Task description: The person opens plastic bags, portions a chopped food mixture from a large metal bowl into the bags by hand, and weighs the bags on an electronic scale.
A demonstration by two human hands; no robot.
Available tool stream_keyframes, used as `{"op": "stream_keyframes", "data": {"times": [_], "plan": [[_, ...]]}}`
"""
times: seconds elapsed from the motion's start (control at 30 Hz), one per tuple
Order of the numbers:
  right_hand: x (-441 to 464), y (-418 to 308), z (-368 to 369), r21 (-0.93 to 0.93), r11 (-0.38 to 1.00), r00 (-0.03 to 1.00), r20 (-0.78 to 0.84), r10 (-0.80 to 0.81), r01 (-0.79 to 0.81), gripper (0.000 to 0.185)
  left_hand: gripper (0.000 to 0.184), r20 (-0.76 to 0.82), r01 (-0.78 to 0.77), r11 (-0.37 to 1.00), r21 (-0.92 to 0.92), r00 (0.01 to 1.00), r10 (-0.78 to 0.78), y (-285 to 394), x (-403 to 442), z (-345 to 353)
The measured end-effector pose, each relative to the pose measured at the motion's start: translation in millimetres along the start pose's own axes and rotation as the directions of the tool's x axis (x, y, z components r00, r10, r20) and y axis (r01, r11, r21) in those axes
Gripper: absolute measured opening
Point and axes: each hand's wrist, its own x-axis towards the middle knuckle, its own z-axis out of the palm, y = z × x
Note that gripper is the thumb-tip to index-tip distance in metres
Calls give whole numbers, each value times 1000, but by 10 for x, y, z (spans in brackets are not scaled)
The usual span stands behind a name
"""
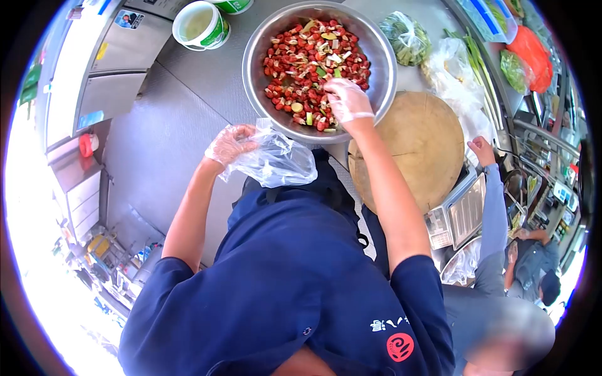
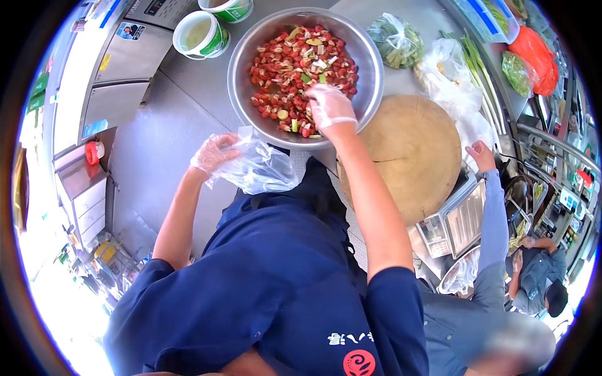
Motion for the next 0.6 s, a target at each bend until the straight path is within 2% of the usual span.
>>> {"op": "stream_keyframes", "data": {"times": [0.07, 0.1, 0.13, 0.2, 0.27, 0.3, 0.33, 0.4, 0.43, 0.47, 0.53, 0.6], "plan": [[298, -54, 264, -248, 947, 974, 147, -172, 205, 24, 20, 53, 133, 978, 163, 988, -143, -27, 148, -212], [391, -48, 284, -290, 935, 960, 247, -133, 204, 25, 20, 60, 134, 978, 163, 988, -145, -8, 218, -275], [561, 75, 262, -361, 910, 962, 247, -118, 204, 25, 18, 76, 131, 977, 170, 986, -145, 17, 278, -304], [655, 174, 63, -415, 906, 996, -17, 89, -88, 25, 16, 98, 135, 978, 162, 984, -152, -30, 377, -330], [709, 138, -6, -406, 897, 961, -270, 65, -175, 21, 15, 188, -39, 995, 87, 982, 22, -144, 514, -381], [758, 84, -21, -358, 921, 964, -260, 58, -152, 19, 16, 207, 1, 994, 106, 978, -24, -130, 559, -380], [832, 107, 46, -263, 961, 987, -156, 40, -81, 21, 16, 210, 9, 995, 98, 977, -29, -113, 600, -380], [1008, -95, 228, -204, 977, 997, -65, 49, -61, 27, 15, 271, -93, 963, 251, 962, 23, -47, 640, -375], [1086, -197, 345, -193, 974, 993, -22, 114, -116, 35, 16, 293, -111, 972, 206, 955, 47, -22, 642, -365], [1146, -304, 464, -197, 968, 987, -1, 158, -155, 41, 16, 290, -106, 973, 205, 956, 43, -20, 657, -367], [1041, -458, 604, -349, 931, 982, 109, 157, -110, 44, 18, 302, -131, 960, 248, 952, 52, -9, 673, -354], [754, -559, 571, -275, 957, 938, 299, 175, -91, 43, 19, 303, -122, 965, 233, 952, 47, 29, 694, -358]]}}
